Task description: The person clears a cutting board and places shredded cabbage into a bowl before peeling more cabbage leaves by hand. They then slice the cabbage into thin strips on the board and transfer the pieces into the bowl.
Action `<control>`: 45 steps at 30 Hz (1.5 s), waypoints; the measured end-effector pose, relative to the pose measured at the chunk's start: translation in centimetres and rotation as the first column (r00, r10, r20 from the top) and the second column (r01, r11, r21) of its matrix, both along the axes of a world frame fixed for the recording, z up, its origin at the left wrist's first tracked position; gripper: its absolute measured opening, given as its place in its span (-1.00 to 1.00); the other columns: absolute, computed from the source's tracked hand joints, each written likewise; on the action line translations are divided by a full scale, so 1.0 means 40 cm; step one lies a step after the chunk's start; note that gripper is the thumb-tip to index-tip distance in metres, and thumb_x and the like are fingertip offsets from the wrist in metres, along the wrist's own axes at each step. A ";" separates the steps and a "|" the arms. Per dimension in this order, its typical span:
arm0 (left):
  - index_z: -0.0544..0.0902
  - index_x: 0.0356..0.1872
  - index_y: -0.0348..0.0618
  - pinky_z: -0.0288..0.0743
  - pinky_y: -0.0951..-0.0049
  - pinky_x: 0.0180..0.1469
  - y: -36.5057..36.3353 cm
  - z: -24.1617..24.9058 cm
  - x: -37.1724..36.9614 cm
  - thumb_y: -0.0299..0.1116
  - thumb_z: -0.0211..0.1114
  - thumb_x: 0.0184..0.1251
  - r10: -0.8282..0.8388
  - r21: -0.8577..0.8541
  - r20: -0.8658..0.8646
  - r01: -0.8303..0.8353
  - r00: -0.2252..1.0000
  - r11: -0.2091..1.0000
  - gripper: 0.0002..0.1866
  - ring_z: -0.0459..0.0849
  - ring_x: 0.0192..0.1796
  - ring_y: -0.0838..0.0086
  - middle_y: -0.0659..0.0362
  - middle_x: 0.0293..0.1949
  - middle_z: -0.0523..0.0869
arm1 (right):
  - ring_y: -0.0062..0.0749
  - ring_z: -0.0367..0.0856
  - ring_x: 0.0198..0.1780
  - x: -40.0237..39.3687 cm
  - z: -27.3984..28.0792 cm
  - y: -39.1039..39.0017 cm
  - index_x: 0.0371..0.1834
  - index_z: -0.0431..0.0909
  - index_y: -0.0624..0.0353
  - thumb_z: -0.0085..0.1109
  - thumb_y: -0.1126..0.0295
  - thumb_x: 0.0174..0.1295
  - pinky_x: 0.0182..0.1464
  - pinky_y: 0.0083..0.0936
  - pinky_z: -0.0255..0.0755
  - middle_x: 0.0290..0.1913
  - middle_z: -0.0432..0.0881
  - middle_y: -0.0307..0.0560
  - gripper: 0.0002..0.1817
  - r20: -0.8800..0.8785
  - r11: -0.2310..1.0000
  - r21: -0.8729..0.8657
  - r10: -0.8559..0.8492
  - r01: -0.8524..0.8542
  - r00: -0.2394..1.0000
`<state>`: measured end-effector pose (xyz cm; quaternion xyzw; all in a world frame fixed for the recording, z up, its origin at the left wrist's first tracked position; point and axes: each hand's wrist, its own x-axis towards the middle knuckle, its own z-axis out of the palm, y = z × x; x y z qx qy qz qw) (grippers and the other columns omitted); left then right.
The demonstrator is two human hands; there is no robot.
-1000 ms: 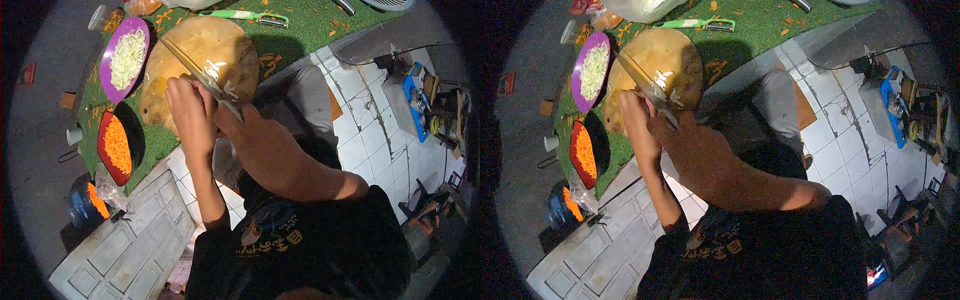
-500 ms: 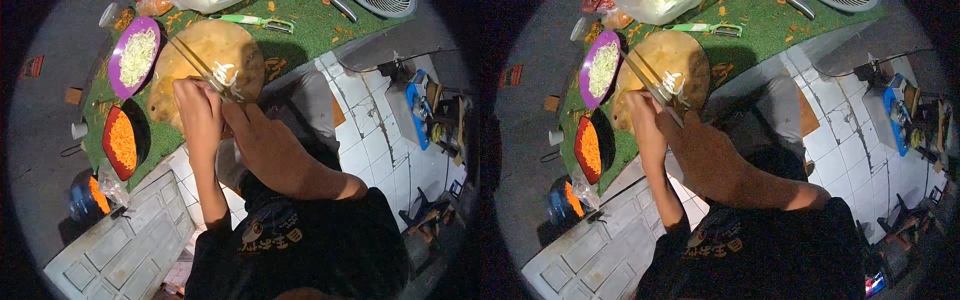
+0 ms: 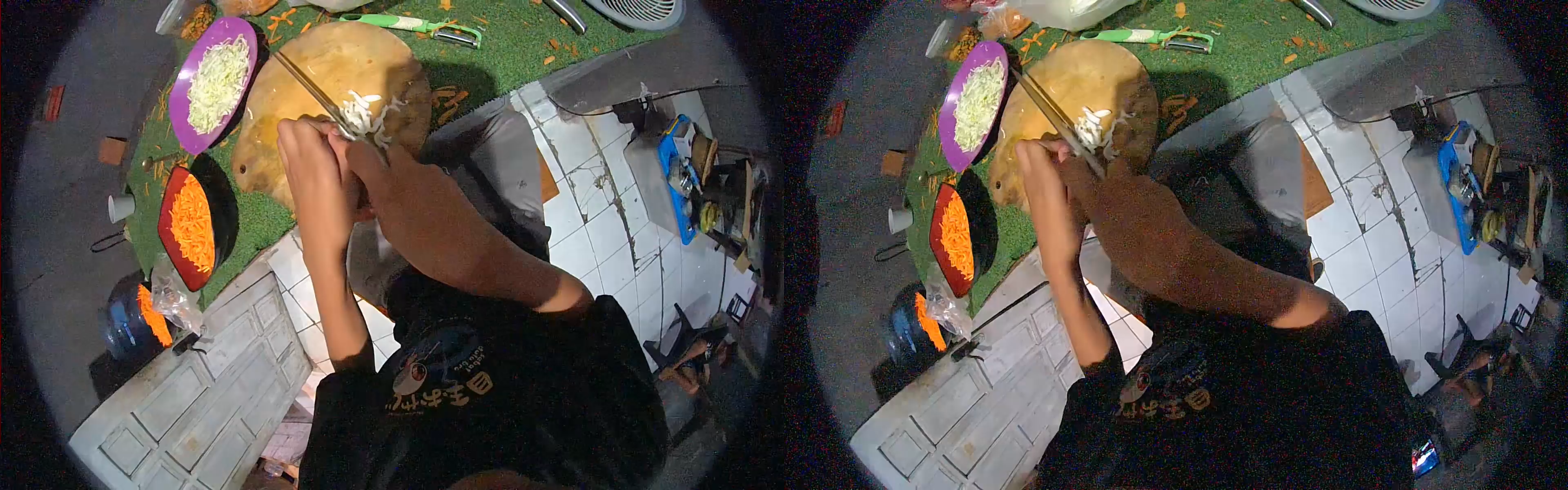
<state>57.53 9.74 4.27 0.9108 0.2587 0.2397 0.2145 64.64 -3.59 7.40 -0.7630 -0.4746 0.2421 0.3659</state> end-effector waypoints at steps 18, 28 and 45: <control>0.51 0.12 -0.28 0.41 0.08 0.20 0.001 0.029 -0.047 -0.36 0.40 0.28 0.217 -0.168 0.006 -0.213 0.976 0.963 -0.56 0.51 0.14 -0.04 -0.03 0.07 0.57 | -0.62 0.41 -0.44 0.288 -0.005 -0.216 0.31 0.17 0.15 -0.06 0.49 0.54 -0.35 -0.59 0.37 -0.37 0.47 -0.20 -0.65 -0.420 0.959 0.148 0.282 -0.242 0.862; 0.47 0.11 -0.22 0.33 0.08 0.23 0.108 -0.021 -0.105 -0.51 0.37 0.19 0.178 0.063 0.108 -0.185 0.978 0.981 -0.55 0.43 0.17 -0.10 -0.08 0.05 0.52 | -0.70 0.33 -0.51 0.388 0.023 -0.123 0.30 0.23 0.14 -0.03 0.46 0.53 -0.44 -0.65 0.27 -0.37 0.44 -0.30 -0.66 -0.442 0.859 -0.109 0.410 -0.501 0.798; 0.46 0.05 -0.32 0.38 0.03 0.16 0.114 -0.039 -0.091 -0.32 0.38 0.30 0.220 0.162 0.156 -0.245 0.963 0.956 -0.58 0.47 0.09 -0.10 -0.16 -0.02 0.56 | -0.75 0.46 -0.54 0.554 0.125 -0.153 0.23 0.50 0.20 0.20 0.44 0.44 -0.52 -0.68 0.34 -0.37 0.69 -0.23 -0.67 -0.440 0.728 -0.195 0.534 -0.657 0.722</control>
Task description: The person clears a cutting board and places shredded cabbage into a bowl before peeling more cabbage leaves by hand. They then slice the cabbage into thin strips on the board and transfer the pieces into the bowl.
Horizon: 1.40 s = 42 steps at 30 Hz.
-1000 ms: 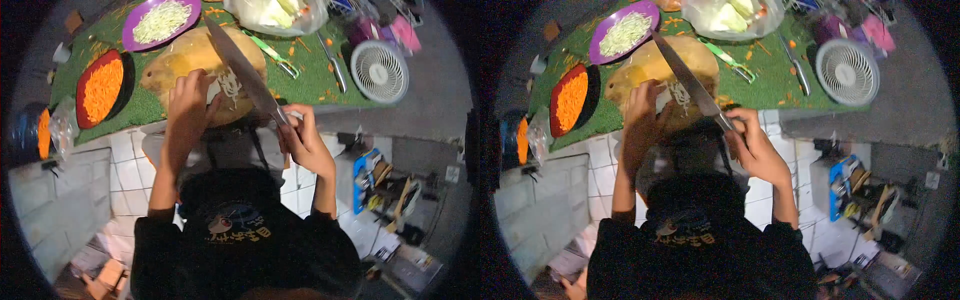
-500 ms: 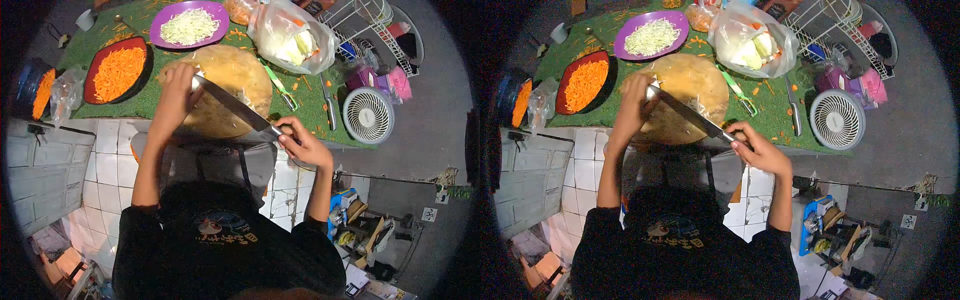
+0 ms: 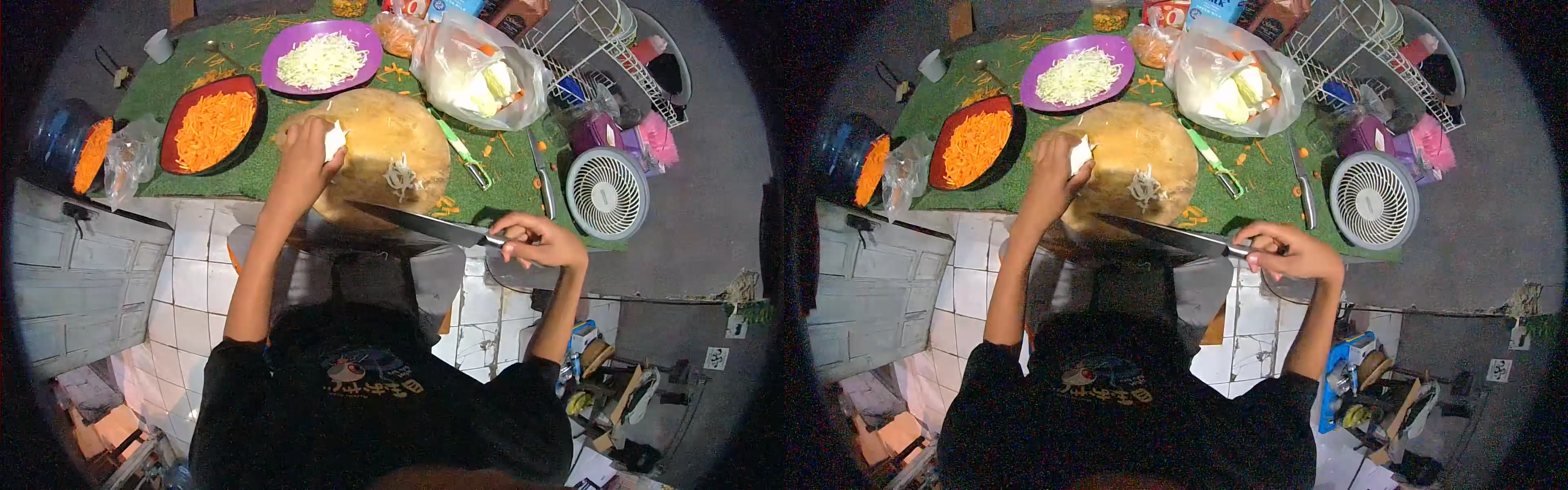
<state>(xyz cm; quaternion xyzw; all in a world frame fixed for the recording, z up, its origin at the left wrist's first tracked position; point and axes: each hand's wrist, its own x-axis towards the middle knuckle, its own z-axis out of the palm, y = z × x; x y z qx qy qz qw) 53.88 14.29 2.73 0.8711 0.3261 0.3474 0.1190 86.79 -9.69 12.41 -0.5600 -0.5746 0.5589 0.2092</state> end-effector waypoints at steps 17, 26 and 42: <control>0.49 0.04 -0.35 0.39 0.03 0.17 0.002 0.001 -0.010 -0.29 0.40 0.31 -0.047 -0.030 0.095 0.050 0.994 0.998 -0.57 0.49 0.10 -0.11 -0.14 0.00 0.56 | -0.74 0.48 -0.52 0.067 0.035 0.062 0.24 0.51 0.25 0.25 0.50 0.37 -0.50 -0.70 0.35 -0.39 0.65 -0.23 -0.62 0.088 0.973 0.120 -0.206 0.195 0.975; 0.54 0.06 -0.40 0.42 -0.06 0.21 -0.003 0.023 -0.001 -0.30 0.26 0.40 -0.117 -0.129 0.058 0.124 0.991 0.984 -0.63 0.49 0.10 -0.10 -0.16 0.06 0.55 | -0.70 0.35 -0.51 -0.167 0.051 0.107 0.40 0.32 0.21 0.04 0.45 0.50 -0.46 -0.66 0.27 -0.43 0.42 -0.32 -0.57 -0.012 0.839 0.285 -0.480 0.464 0.877; 0.49 -0.23 -0.27 0.33 -0.01 -0.08 -0.003 0.003 0.043 -0.47 0.27 0.27 0.009 -0.121 0.057 -0.002 0.998 0.993 -0.84 0.44 -0.17 -0.06 -0.11 -0.23 0.48 | 0.25 0.65 -0.10 -0.543 -0.148 0.209 0.36 0.24 0.36 -0.02 0.51 0.48 -0.04 -0.13 0.53 -0.05 0.60 0.32 -0.58 0.044 0.606 0.653 -0.629 0.454 0.776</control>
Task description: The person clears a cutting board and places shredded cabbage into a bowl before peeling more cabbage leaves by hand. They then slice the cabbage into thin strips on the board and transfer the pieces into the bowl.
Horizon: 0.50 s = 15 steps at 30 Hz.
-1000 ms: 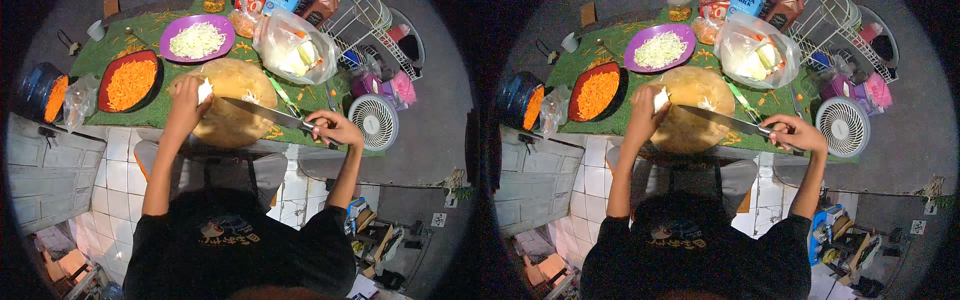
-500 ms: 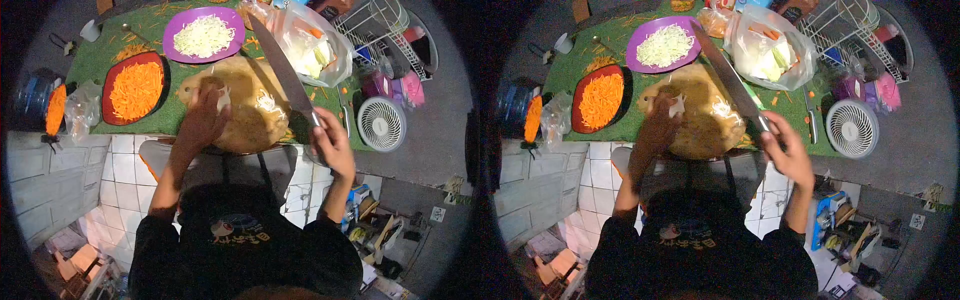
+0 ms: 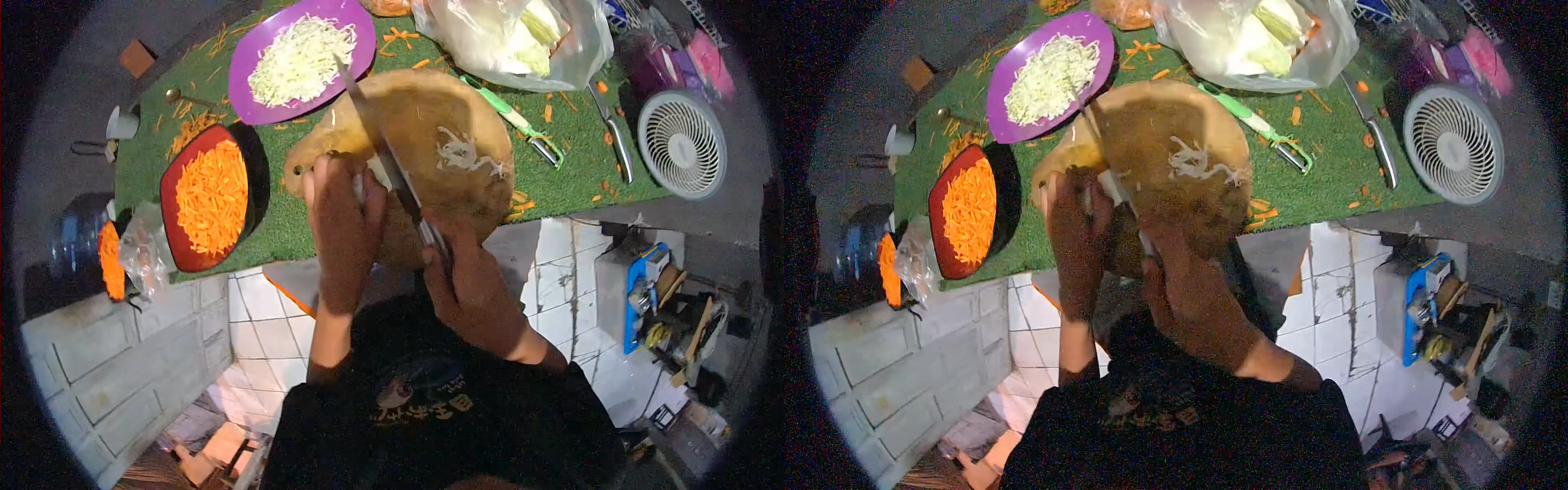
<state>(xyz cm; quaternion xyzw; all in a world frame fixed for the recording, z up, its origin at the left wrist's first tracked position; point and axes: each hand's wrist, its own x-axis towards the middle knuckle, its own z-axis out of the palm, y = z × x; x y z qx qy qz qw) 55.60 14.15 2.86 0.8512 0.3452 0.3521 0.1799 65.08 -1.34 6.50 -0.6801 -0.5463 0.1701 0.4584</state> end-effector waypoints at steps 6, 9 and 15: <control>0.47 -0.24 -0.28 0.31 0.07 -0.11 -0.012 0.003 0.003 -0.54 0.29 0.19 0.006 0.047 0.018 -0.006 1.000 0.999 -0.82 0.41 -0.19 -0.03 -0.07 -0.26 0.47 | 0.43 0.61 -0.01 -0.024 0.031 -0.024 0.38 0.28 0.39 0.06 0.59 0.38 0.00 -0.03 0.54 -0.01 0.57 0.44 -0.51 -0.031 0.993 -0.106 0.048 -0.051 0.998; 0.47 -0.24 -0.27 0.30 0.09 -0.11 -0.009 -0.002 0.003 -0.56 0.28 0.19 -0.001 0.051 0.002 0.001 1.000 0.999 -0.82 0.40 -0.20 -0.03 -0.07 -0.26 0.47 | 0.41 0.62 -0.04 -0.030 0.062 -0.032 0.40 0.27 0.41 0.08 0.61 0.34 -0.08 -0.04 0.59 -0.01 0.56 0.43 -0.46 -0.041 0.945 -0.317 0.074 -0.083 0.996; 0.45 -0.20 -0.31 0.28 0.07 -0.11 -0.004 -0.003 0.006 -0.59 0.26 0.22 -0.017 0.100 0.016 0.016 1.000 0.995 -0.82 0.38 -0.21 -0.03 -0.08 -0.29 0.43 | 0.28 0.68 -0.22 -0.039 0.065 -0.017 0.42 0.25 0.40 0.09 0.61 0.29 -0.25 -0.12 0.67 -0.03 0.54 0.43 -0.41 0.078 0.928 -0.361 0.130 -0.094 0.988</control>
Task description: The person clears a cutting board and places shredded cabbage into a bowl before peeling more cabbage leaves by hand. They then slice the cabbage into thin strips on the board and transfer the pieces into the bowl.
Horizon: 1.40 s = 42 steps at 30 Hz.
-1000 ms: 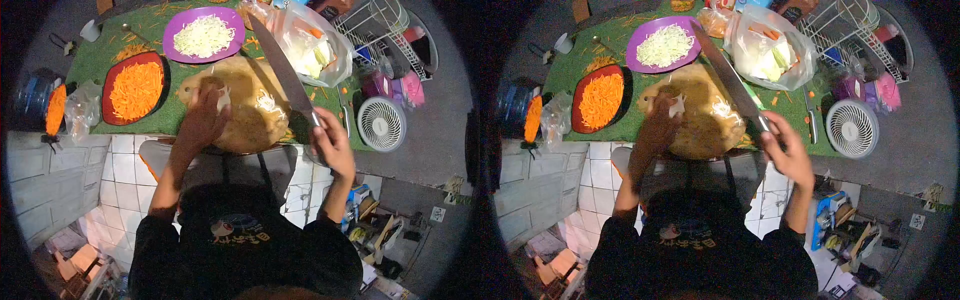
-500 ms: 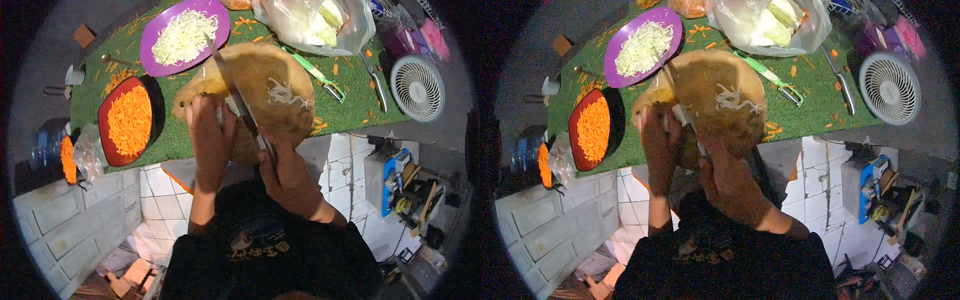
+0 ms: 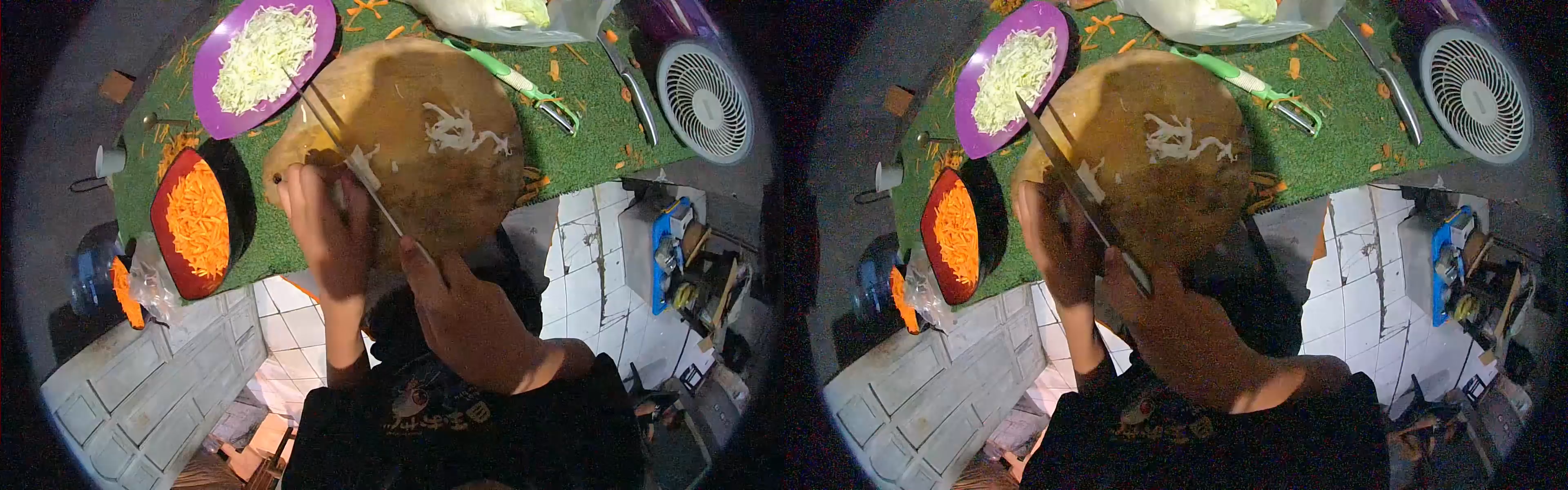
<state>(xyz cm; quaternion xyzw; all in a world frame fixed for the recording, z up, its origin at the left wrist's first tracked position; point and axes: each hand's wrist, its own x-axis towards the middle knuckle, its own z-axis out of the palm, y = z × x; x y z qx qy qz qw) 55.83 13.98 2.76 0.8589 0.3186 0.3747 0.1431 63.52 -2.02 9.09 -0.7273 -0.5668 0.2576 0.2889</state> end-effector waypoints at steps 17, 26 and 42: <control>0.48 -0.12 -0.32 0.32 0.10 0.12 0.005 -0.002 -0.031 -0.59 0.17 0.29 -0.116 -0.074 0.044 0.119 0.992 0.990 -0.83 0.43 -0.04 -0.05 -0.12 -0.14 0.45 | 0.29 0.66 -0.30 0.007 -0.013 0.054 0.36 0.32 0.30 0.10 0.53 0.30 -0.29 -0.03 0.62 -0.23 0.56 0.33 -0.47 0.005 0.994 -0.088 -0.059 0.059 0.998; 0.44 -0.03 -0.36 0.31 0.03 0.19 0.002 -0.005 -0.028 -0.69 0.18 0.20 -0.139 -0.052 0.019 0.140 0.990 0.989 -0.70 0.46 0.04 -0.10 -0.16 -0.09 0.44 | 0.25 0.65 -0.18 0.006 -0.012 -0.011 0.35 0.32 0.39 0.12 0.55 0.31 -0.21 0.00 0.60 -0.09 0.59 0.34 -0.48 -0.061 0.996 -0.027 -0.092 0.090 0.994; 0.42 -0.09 -0.38 0.31 0.03 0.17 0.007 -0.021 -0.035 -0.61 0.16 0.24 -0.104 -0.134 -0.026 0.100 0.994 0.986 -0.77 0.45 0.00 -0.10 -0.18 -0.09 0.44 | 0.11 0.64 -0.46 -0.006 0.073 -0.031 0.38 0.29 0.28 0.09 0.47 0.36 -0.51 -0.13 0.61 -0.28 0.50 0.16 -0.48 -0.067 0.945 -0.324 0.034 -0.054 0.997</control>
